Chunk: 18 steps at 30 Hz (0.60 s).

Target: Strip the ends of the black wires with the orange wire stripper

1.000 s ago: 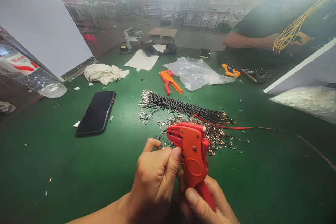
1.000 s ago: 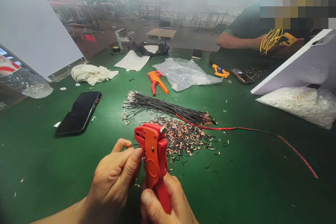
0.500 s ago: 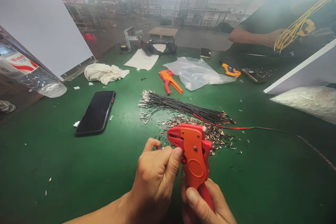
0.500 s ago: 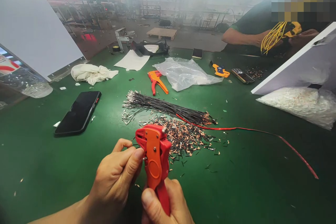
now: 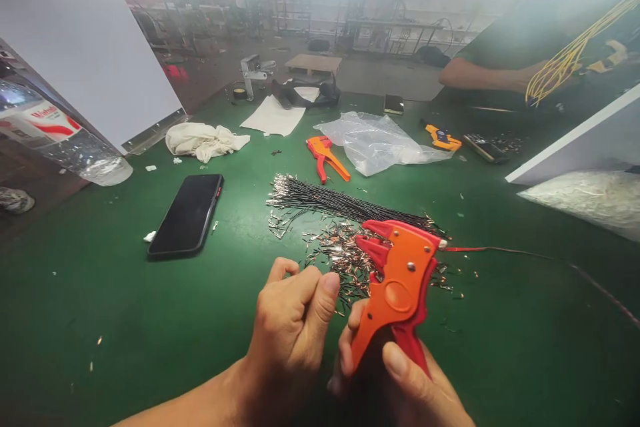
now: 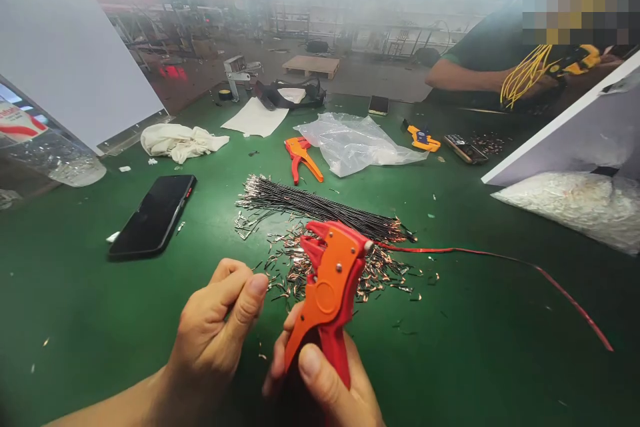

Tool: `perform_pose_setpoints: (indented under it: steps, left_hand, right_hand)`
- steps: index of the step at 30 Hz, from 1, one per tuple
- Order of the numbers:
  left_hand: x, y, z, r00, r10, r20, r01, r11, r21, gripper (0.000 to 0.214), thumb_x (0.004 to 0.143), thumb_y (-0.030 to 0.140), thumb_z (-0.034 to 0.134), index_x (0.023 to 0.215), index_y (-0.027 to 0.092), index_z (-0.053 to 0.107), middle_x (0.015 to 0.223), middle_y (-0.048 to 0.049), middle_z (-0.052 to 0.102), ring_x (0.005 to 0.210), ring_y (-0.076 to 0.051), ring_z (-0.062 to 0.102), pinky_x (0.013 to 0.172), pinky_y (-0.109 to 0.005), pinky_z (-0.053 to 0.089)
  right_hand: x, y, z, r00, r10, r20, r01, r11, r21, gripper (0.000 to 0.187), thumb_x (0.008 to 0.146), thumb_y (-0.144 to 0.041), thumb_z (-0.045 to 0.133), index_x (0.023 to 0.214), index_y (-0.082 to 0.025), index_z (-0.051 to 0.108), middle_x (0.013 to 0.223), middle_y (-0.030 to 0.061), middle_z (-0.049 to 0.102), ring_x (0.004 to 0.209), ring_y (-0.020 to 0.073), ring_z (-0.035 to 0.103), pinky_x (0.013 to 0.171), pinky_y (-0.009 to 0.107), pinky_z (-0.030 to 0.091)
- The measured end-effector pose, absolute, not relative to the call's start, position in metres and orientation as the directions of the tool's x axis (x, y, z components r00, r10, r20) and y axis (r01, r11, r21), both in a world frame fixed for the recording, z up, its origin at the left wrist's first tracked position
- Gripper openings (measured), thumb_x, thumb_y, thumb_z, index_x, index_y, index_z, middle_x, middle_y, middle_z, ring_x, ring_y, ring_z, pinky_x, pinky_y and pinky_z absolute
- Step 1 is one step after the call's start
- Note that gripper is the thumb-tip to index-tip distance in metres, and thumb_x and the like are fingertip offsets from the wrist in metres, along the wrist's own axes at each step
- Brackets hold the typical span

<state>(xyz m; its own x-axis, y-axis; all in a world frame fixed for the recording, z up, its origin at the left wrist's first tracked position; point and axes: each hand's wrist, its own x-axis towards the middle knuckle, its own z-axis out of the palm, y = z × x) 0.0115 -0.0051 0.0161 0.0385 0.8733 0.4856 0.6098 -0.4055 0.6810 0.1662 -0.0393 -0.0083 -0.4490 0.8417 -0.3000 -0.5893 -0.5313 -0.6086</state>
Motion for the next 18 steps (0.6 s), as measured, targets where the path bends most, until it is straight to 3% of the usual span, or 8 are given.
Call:
perform_pose_setpoints:
  steps: [6, 11, 15, 16, 18]
  left_hand:
    - [0.011, -0.003, 0.014, 0.086, 0.901, 0.425, 0.66, -0.371, 0.653, 0.028, 0.091, 0.014, 0.049, 0.065, 0.021, 0.049, 0.054, 0.0042, 0.053, 0.055, -0.013, 0.05, 0.057, -0.028, 0.042]
    - [0.007, 0.002, 0.013, 0.102, 0.918, 0.383, 0.78, -0.313, 0.542, 0.002, 0.087, 0.018, 0.057, 0.086, 0.018, 0.059, 0.059, 0.0024, 0.055, 0.057, -0.017, 0.052, 0.054, -0.029, 0.041]
    - [0.001, 0.0, 0.023, 0.198, 0.756, 0.624, 0.65, -0.578, 0.493, 0.029, 0.09, 0.008, 0.051, 0.117, 0.019, 0.055, 0.063, 0.0049, 0.058, 0.056, -0.013, 0.05, 0.064, -0.031, 0.043]
    - [0.0, -0.003, 0.028, 0.25, 0.707, 0.662, 0.597, -0.651, 0.469, 0.031, 0.091, 0.007, 0.05, 0.118, 0.021, 0.054, 0.06, 0.0067, 0.057, 0.054, -0.013, 0.048, 0.067, -0.032, 0.043]
    - [-0.002, -0.009, 0.036, 0.345, 0.679, 0.648, 0.552, -0.705, 0.446, 0.018, 0.093, 0.01, 0.05, 0.101, 0.025, 0.058, 0.054, 0.0088, 0.053, 0.05, -0.011, 0.046, 0.069, -0.032, 0.044]
  right_hand:
    - [0.172, -0.032, -0.008, -0.386, 0.885, -0.26, -0.664, -0.462, -0.587, 0.021, 0.09, -0.038, 0.066, 0.103, -0.022, 0.07, 0.075, 0.0014, 0.073, 0.069, 0.0203, 0.071, 0.076, 0.038, 0.054]
    - [0.176, -0.031, -0.009, -0.354, 0.887, -0.298, -0.646, -0.462, -0.608, 0.025, 0.09, -0.041, 0.066, 0.103, -0.02, 0.071, 0.08, 0.0032, 0.074, 0.073, 0.0217, 0.072, 0.071, 0.036, 0.055]
    - [0.175, -0.029, -0.007, -0.351, 0.884, -0.308, -0.624, -0.466, -0.628, 0.026, 0.088, -0.043, 0.068, 0.103, -0.022, 0.07, 0.081, 0.0024, 0.074, 0.071, 0.0221, 0.072, 0.071, 0.036, 0.054]
    - [0.175, -0.029, -0.007, -0.351, 0.884, -0.309, -0.604, -0.466, -0.647, 0.027, 0.088, -0.046, 0.068, 0.103, -0.023, 0.069, 0.081, 0.0021, 0.073, 0.071, 0.0225, 0.072, 0.072, 0.037, 0.055]
    - [0.174, -0.03, -0.008, -0.344, 0.89, -0.3, -0.517, -0.446, -0.73, 0.031, 0.089, -0.052, 0.062, 0.104, -0.026, 0.067, 0.081, 0.0028, 0.073, 0.072, 0.0252, 0.072, 0.073, 0.042, 0.057]
